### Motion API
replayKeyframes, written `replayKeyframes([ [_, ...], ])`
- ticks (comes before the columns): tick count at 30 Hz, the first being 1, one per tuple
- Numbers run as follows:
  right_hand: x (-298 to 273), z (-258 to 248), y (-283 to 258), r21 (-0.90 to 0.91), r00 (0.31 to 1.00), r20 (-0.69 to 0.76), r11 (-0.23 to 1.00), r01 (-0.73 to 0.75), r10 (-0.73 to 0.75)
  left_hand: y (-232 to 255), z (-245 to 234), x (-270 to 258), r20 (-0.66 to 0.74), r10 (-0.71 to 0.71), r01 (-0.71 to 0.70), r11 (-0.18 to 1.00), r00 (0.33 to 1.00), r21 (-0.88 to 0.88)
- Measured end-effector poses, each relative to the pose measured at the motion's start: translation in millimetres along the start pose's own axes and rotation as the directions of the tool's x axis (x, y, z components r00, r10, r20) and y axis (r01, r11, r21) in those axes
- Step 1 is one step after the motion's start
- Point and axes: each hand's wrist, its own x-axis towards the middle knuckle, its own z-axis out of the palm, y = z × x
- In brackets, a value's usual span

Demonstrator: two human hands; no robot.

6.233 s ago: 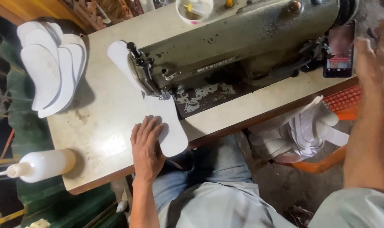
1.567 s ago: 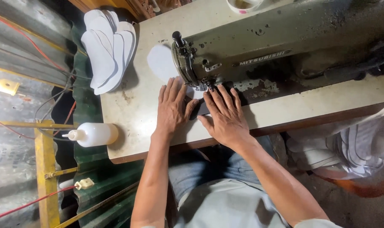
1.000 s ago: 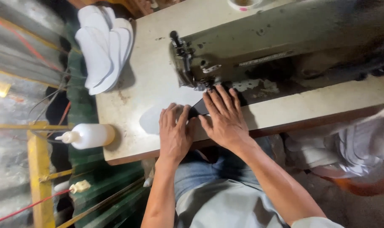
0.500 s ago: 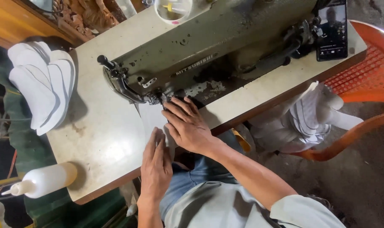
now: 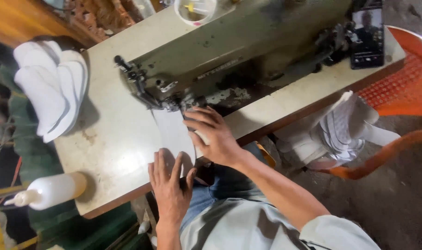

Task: Stitching the edges of shoe insoles using an industrial sewing machine at a fast pace.

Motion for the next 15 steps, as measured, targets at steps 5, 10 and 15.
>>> replayKeyframes([
  [5,-7.5,-60.5,-13.6,0.115,0.999,-0.020,0.993,-0.039,0.042,-10.8,-3.2,3.7,0.012,0.031,-0.030,0.998,0.999,-0.057],
  [10,-28.1,-142.7,27.4,-0.132,0.974,-0.219,0.991,0.030,-0.059,-20.8,-1.2,5.8,-0.017,0.045,-0.047,0.985,0.999,-0.163],
  [15,-144.7,-278.6,237.8,0.068,0.172,-0.453,0.226,-0.972,0.875,-25.3,-3.6,15.3,-0.068,0.077,-0.089,0.977,0.995,-0.195],
])
